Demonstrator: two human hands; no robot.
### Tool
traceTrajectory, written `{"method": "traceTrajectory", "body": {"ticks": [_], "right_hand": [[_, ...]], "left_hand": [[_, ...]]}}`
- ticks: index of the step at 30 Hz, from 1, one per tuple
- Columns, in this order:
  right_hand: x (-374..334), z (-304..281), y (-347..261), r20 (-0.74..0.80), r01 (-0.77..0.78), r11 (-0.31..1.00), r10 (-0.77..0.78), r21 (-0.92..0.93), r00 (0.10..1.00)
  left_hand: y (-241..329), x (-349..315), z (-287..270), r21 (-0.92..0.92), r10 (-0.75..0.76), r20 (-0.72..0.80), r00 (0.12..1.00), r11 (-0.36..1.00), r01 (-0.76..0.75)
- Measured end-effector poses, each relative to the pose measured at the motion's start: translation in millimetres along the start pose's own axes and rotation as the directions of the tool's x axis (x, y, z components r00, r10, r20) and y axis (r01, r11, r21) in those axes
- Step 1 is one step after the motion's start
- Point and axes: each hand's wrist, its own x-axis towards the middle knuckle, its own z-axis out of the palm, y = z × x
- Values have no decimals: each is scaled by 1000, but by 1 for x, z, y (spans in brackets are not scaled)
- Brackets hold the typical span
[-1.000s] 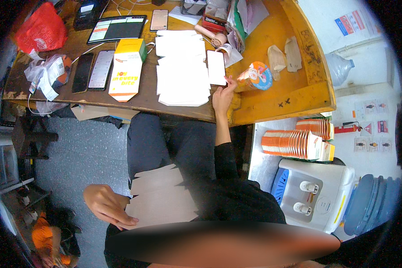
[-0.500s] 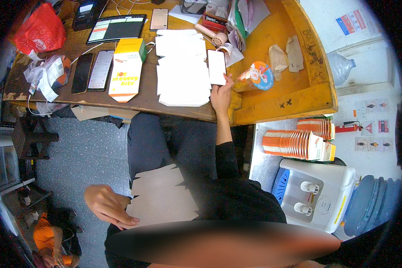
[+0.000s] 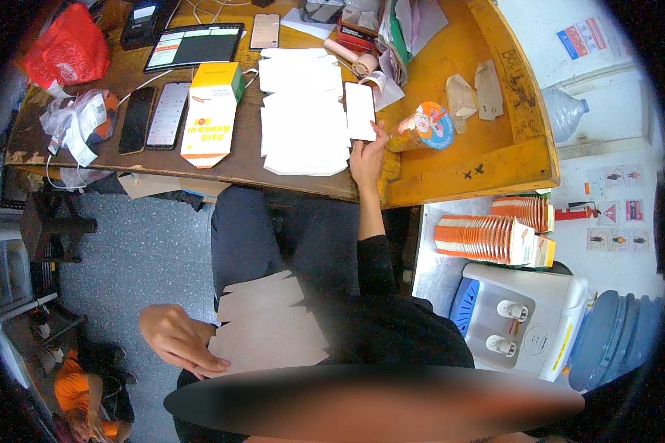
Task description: The person folds flat paperboard blanks into small rectangular boxes at a cluttered counter. They repeatedly fold flaps, tuck edges, and close the boxes, handling each unit one at a time. The finished boxes are placed on the counter as they are completed.
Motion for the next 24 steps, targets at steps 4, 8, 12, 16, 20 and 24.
{"method": "traceTrajectory", "body": {"ticks": [4, 8, 12, 16, 20, 24], "right_hand": [[3, 5, 2, -12, 40, 999, -40, 32, 999], [15, 4, 4, 28, -24, 999, 23, 47, 999], [27, 5, 3, 62, -52, 998, 55, -47, 997], [26, 9, 3, 41, -8, 1000, 9, -6, 999], [21, 8, 3, 58, 52, 999, -51, -6, 997], [19, 6, 0, 71, -28, 1000, 29, -4, 997]], "left_hand": [[2, 1, 0, 11, 11, -15, 1000, 1000, -11], [4, 1, 1, 21, 26, -45, 999, 999, -25], [5, -6, 3, 19, 24, -53, 998, 1000, -23], [4, -21, 12, 0, -2, -66, 998, 1000, 2], [4, -33, 17, -28, -39, -68, 997, 999, 37], [4, -33, 12, -16, -53, -26, 998, 998, 53]]}}
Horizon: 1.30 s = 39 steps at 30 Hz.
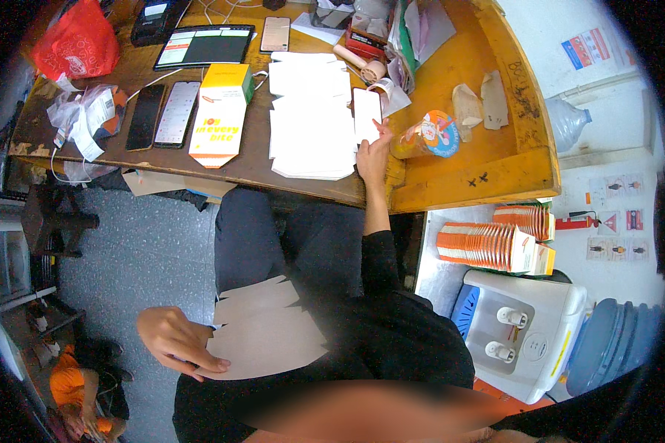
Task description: The person folds flat paperboard blanks into small rectangular boxes at a cluttered counter. They repeatedly fold flaps, tuck edges, and close the boxes, handling each unit one at a time. The finished boxes are placed on the counter as they are completed.
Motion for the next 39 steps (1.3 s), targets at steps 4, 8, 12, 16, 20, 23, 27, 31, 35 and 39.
{"method": "traceTrajectory", "body": {"ticks": [4, 8, 12, 16, 20, 23, 27, 31, 35, 39], "right_hand": [[5, 1, 2, -42, -70, 997, 71, 24, 997], [7, 4, 9, -26, -75, 997, 74, -13, 997], [9, 0, 2, -30, -98, 994, 99, 40, 995], [-5, -18, -50, -128, -66, 937, 116, 343, 985], [-64, -53, -142, -71, -92, 722, 193, 686, 979], [-108, -53, -215, 176, -68, 660, -99, 748, 979], [-125, -33, -271, 307, 254, 746, -523, 615, 795], [-123, -24, -282, 199, 440, 744, -594, 502, 779], [-116, -32, -272, 182, 349, 768, -510, 537, 841], [-107, -41, -266, 361, -97, 777, -175, 622, 916]], "left_hand": [[1, 6, -3, 28, -5, -11, 1000, 1000, 5], [-1, 4, -3, 53, -18, -23, 1000, 998, 19], [-2, -12, -1, 84, -46, -49, 998, 995, 50], [7, -30, 6, 162, -149, -360, 921, 962, 219], [0, -21, 23, -68, -259, -951, 167, 704, 707], [-20, 1, 22, -245, -167, -969, -184, 766, 594], [-31, 37, 28, -292, -232, -953, -194, 871, 395], [-25, 48, 32, -273, -221, -955, -196, 915, 296], [-18, 43, 34, -237, -193, -969, -155, 905, 354], [-28, 55, 42, -69, 32, -986, -162, 813, 578]]}}
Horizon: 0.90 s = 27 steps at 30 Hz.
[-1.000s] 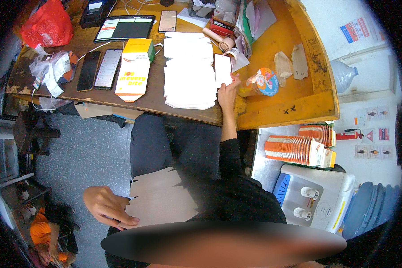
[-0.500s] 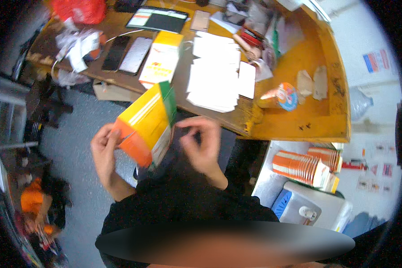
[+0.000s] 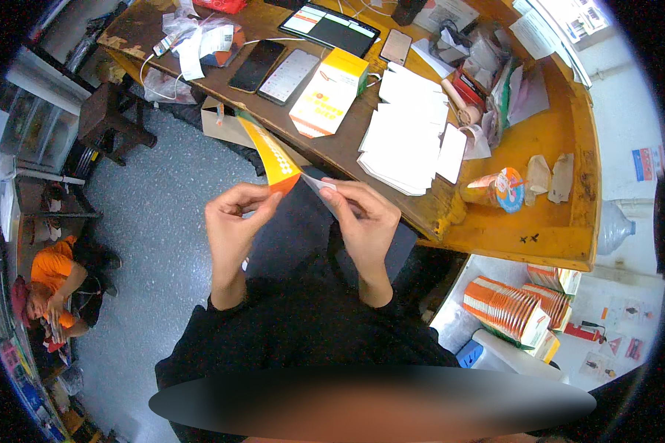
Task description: The person folds flat paperboard blanks into small rectangular boxes at a cluttered counter. They repeatedly fold flaps, tuck edges, and close the boxes, handling each unit one at a time. The finished boxes are placed on the counter as they are completed.
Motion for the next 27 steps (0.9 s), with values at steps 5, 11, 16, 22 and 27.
{"method": "traceTrajectory", "body": {"ticks": [5, 11, 16, 22, 27], "right_hand": [[4, -1, 1, -80, 38, 998, -34, 45, 996], [-1, 7, 5, -147, 174, 983, -181, -61, 972], [2, -1, 13, -92, 311, 935, -329, -172, 940], [0, 1, 14, 21, 391, 900, -394, -192, 919], [-10, 17, 7, 188, 375, 925, -359, -58, 914]], "left_hand": [[-11, -2, 32, 244, 202, -62, 977, 953, -181], [-23, -3, 54, 214, 290, -37, 956, 937, -276], [-25, 1, 45, 162, 321, 49, 946, 932, -325], [-33, 1, 41, 23, 167, -116, 979, 986, -165], [-39, 5, 35, -164, 215, -152, 965, 957, -240]]}}
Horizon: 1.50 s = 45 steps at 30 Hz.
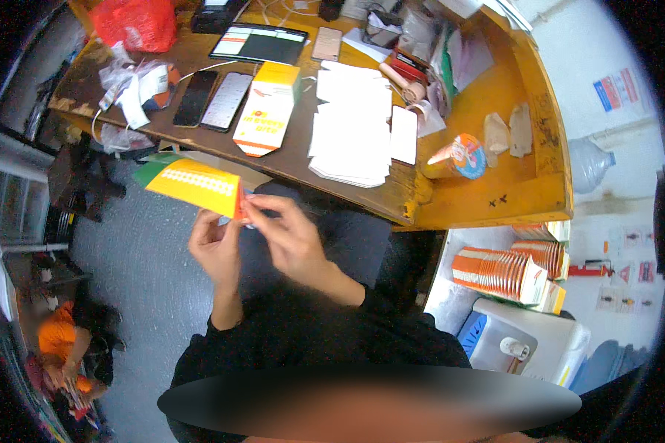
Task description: The person folds flat paperboard blanks into small rectangular boxes at a cluttered counter. They repeatedly fold flaps, tuck edges, and close the boxes, handling each unit one at a time. The finished boxes are placed on the counter as they are completed.
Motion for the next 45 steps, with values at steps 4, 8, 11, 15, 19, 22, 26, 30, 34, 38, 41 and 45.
{"method": "traceTrajectory", "body": {"ticks": [4, 8, 11, 15, 19, 22, 26, 30, 34, 38, 41, 45], "right_hand": [[0, 11, -3, 20, 67, 981, -65, -184, 998], [1, 8, -2, 106, 78, 995, -84, 61, 991], [3, -14, 3, 123, -131, 882, 83, 452, 989], [13, -51, 10, 203, -520, 447, 584, 728, 786], [20, -88, 23, 301, -635, 752, 573, 177, 763], [9, -86, 36, 370, -765, 639, 733, -85, 571], [-24, -25, 58, 182, -607, 746, 660, -275, 729], [-65, 25, 72, 179, -653, 681, 725, -331, 665], [-87, 22, 90, 216, -612, 753, 657, -241, 722], [-97, 7, 101, 152, -698, 710, 703, -93, 695], [-100, 12, 100, 43, -653, 724, 676, -220, 735], [-104, 28, 92, -2, -431, 809, 469, -401, 883]], "left_hand": [[-6, -2, -7, -52, 9, 27, 1000, 999, -8], [-3, -4, -4, 62, 49, -100, 994, 997, -42], [16, 1, -10, 344, 213, -9, 977, 918, -197], [40, 2, -25, 350, 137, 770, 624, 727, -591], [31, -5, -38, 373, -43, 906, 422, 557, -742], [13, -5, -48, 451, -149, 889, 434, 459, -766], [-12, -29, -44, 650, -415, 760, 501, 468, -598], [-48, -65, -23, 819, -548, 558, 623, 488, -303], [-79, -87, -22, 653, -388, 364, 847, 755, 65], [-100, -89, -38, 513, -636, 139, 759, 702, 495], [-114, -86, -45, 230, -740, 77, 668, 665, 711], [-128, -86, -47, 35, -802, 25, 597, 597, 801]]}}
